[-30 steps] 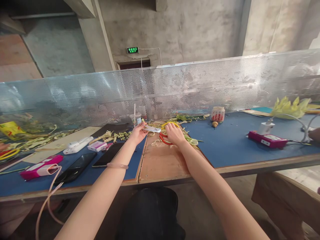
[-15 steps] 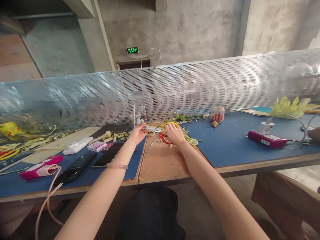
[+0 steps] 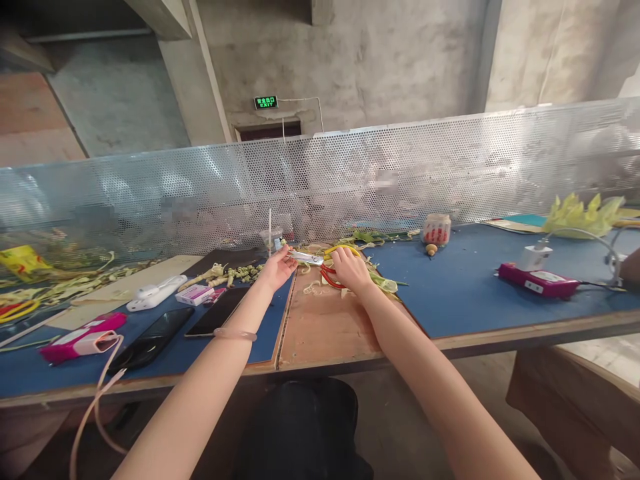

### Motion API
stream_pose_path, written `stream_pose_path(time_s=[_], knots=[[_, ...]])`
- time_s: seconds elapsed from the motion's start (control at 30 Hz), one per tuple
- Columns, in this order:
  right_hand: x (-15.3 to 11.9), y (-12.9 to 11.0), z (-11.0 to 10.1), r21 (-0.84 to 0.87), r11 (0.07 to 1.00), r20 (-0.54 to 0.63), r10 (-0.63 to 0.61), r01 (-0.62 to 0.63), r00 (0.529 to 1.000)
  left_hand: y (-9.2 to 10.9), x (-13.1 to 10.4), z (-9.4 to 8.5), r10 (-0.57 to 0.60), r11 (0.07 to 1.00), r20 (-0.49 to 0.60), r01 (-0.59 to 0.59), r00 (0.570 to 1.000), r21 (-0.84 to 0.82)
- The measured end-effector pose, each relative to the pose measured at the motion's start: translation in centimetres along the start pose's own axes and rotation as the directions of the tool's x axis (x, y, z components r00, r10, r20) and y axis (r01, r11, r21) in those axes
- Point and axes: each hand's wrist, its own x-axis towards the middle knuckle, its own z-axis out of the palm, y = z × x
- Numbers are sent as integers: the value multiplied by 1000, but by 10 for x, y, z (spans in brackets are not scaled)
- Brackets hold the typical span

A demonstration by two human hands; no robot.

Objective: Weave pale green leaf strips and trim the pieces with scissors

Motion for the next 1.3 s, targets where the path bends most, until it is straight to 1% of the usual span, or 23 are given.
stream_pose_path(time_s=[0.1, 0.23, 0.33, 0.43, 0.5, 0.57, 0.7, 0.8, 0.93, 1.03, 1.17, 1.3], knots=[[0, 1, 1, 3, 1000, -3, -4, 4, 1000, 0, 0, -1, -18, 999, 44, 20, 999, -37], [0, 1, 4, 22, 1000, -26, 15, -14, 1000, 0, 0, -1, -18, 998, 66, 21, 998, -57], [0, 2, 7, 68, 993, -87, 100, -94, 991, 0, 0, -2, -11, 998, 79, 16, 997, -60], [-1, 6, 8, 119, 977, -152, 193, -176, 969, 0, 2, -2, -14, 997, 81, 20, 997, -68], [-2, 11, 7, 131, 971, -158, 218, -198, 963, 1, 3, -2, -12, 996, 75, 18, 997, -87], [-4, 16, 7, 126, 971, -136, 219, -202, 966, 1, 3, -1, -7, 996, 58, 12, 998, -93], [-6, 23, 5, 102, 982, -74, 170, -162, 983, 1, 2, -1, 7, 995, 41, -3, 999, -97], [-7, 25, 2, 99, 989, -37, 118, -114, 992, 2, 1, -1, 7, 994, 42, -3, 999, -109], [-7, 20, -2, 115, 993, 34, 28, -32, 999, 2, 0, -1, 7, 994, 50, -2, 999, -114], [-7, 13, -4, 137, 989, 65, -57, 48, 996, 2, -1, 0, 23, 994, 59, -16, 998, -112], [-6, 4, -4, 137, 984, 44, -121, 114, 992, 3, -3, 1, 49, 994, 71, -42, 996, -100], [-5, 0, -2, 136, 984, -3, -119, 119, 993, 3, -4, 2, 46, 996, 60, -41, 997, -85]])
